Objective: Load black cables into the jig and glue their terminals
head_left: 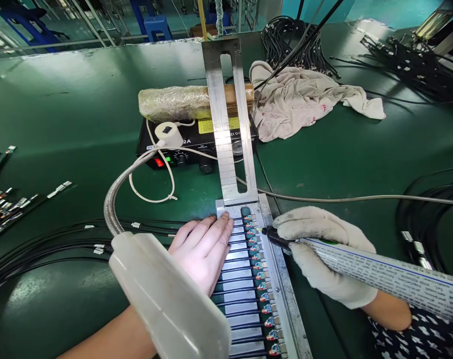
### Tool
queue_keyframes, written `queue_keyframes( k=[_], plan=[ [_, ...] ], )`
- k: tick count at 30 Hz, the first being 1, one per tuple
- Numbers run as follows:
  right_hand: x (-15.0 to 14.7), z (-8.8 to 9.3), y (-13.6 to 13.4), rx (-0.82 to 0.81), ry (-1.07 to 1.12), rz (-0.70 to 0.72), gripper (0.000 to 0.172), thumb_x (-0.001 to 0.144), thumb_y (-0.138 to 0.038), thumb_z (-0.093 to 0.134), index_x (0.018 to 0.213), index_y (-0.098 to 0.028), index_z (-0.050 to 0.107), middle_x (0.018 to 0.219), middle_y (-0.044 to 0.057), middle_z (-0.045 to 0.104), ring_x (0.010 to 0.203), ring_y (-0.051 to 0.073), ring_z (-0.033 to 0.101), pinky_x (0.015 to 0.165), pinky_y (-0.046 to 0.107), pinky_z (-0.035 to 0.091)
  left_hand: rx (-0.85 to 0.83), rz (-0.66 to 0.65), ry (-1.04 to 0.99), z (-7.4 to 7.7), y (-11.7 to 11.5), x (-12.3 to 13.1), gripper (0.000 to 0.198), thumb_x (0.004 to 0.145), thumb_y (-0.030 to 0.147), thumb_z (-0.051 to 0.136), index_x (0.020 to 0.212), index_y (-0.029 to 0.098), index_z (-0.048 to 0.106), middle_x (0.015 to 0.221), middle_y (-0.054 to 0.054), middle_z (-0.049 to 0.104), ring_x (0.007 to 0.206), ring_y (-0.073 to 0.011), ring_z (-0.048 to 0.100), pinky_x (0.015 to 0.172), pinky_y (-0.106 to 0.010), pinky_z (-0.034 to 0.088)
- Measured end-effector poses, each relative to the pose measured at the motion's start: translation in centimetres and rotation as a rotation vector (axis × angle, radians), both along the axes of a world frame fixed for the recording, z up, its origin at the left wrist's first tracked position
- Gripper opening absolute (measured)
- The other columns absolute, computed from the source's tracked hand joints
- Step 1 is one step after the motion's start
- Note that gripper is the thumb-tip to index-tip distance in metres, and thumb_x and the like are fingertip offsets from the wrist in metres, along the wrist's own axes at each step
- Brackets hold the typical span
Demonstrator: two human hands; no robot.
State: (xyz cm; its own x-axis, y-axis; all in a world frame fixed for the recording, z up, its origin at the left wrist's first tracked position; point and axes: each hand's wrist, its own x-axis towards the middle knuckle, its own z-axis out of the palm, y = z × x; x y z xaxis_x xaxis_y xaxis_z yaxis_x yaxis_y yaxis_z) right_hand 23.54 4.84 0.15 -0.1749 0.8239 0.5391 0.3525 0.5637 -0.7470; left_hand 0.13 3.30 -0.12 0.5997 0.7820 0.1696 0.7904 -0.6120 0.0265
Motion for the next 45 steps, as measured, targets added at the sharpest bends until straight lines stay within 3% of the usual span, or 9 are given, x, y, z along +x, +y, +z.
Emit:
queue_keyframes(
  k=[17, 25, 32, 35, 37, 42, 45],
  plan=[
    [-0.5, 0.1, 0.4, 0.02, 0.048, -0.008, 0.012, 0.083, -0.016, 0.068, 0.092, -0.022, 0.072, 0.088, 0.005, 0.073, 0.08, 0.02, 0.071, 0.072, 0.032, 0.063, -0.004, 0.001, -0.008, -0.1, -0.1, 0.0, 0.036, 0.099, 0.021, 0.042, 0.131, 0.011, 0.056, 0.138, -0.01, 0.057, 0.119, -0.0252, 0.057, 0.098, -0.039, 0.046],
    [-0.4, -0.3, 0.4, 0.032, 0.02, -0.027, 0.008, 0.081, -0.015, 0.069, 0.089, -0.018, 0.071, 0.089, 0.005, 0.073, 0.083, 0.019, 0.071, 0.078, 0.029, 0.061, -0.003, -0.004, -0.013, 0.1, 0.0, -0.1, 0.036, 0.099, 0.021, 0.042, 0.132, 0.011, 0.055, 0.138, -0.009, 0.057, 0.119, -0.0251, 0.056, 0.098, -0.039, 0.044],
    [0.4, 0.9, -0.6, 0.066, 0.058, 0.01, 0.029, 0.078, -0.005, 0.065, 0.101, -0.02, 0.07, 0.095, 0.004, 0.072, 0.093, 0.021, 0.069, 0.081, 0.034, 0.061, 0.148, -0.006, -0.069, -1.5, 0.2, 0.0, 0.035, 0.099, 0.015, 0.036, 0.126, 0.012, 0.059, 0.129, -0.009, 0.064, 0.112, -0.0236, 0.061, 0.094, -0.038, 0.046],
    [0.4, 1.1, -1.4, 0.048, 0.063, 0.013, 0.027, 0.077, -0.006, 0.066, 0.101, -0.019, 0.07, 0.094, 0.004, 0.072, 0.092, 0.021, 0.069, 0.082, 0.032, 0.06, 0.175, -0.014, -0.077, -1.9, 0.2, 0.0, 0.036, 0.099, 0.013, 0.034, 0.125, 0.013, 0.059, 0.128, -0.008, 0.065, 0.111, -0.0224, 0.061, 0.093, -0.037, 0.046],
    [0.3, 0.9, -1.6, 0.036, 0.022, 0.018, 0.025, 0.077, -0.007, 0.068, 0.1, -0.018, 0.07, 0.093, 0.005, 0.072, 0.09, 0.02, 0.07, 0.08, 0.031, 0.061, 0.193, -0.008, -0.099, -1.7, 0.2, 0.0, 0.035, 0.1, 0.015, 0.035, 0.123, 0.013, 0.06, 0.127, -0.007, 0.066, 0.11, -0.022, 0.061, 0.091, -0.036, 0.046],
    [0.0, -0.2, -1.5, 0.019, 0.007, 0.019, 0.019, 0.078, -0.009, 0.069, 0.095, -0.018, 0.07, 0.093, 0.006, 0.072, 0.086, 0.019, 0.071, 0.077, 0.031, 0.062, 0.004, -0.007, -0.04, -0.4, 0.0, 0.0, 0.035, 0.1, 0.02, 0.039, 0.13, 0.011, 0.056, 0.136, -0.009, 0.059, 0.119, -0.0239, 0.056, 0.099, -0.038, 0.043],
    [0.0, -0.4, -1.3, 0.022, 0.019, 0.01, 0.019, 0.078, -0.009, 0.07, 0.095, -0.017, 0.071, 0.093, 0.005, 0.072, 0.087, 0.019, 0.071, 0.079, 0.03, 0.062, -0.015, -0.005, -0.035, 0.0, -0.1, 0.0, 0.036, 0.101, 0.02, 0.039, 0.132, 0.011, 0.055, 0.138, -0.008, 0.057, 0.12, -0.0244, 0.056, 0.099, -0.038, 0.042]
  ],
)
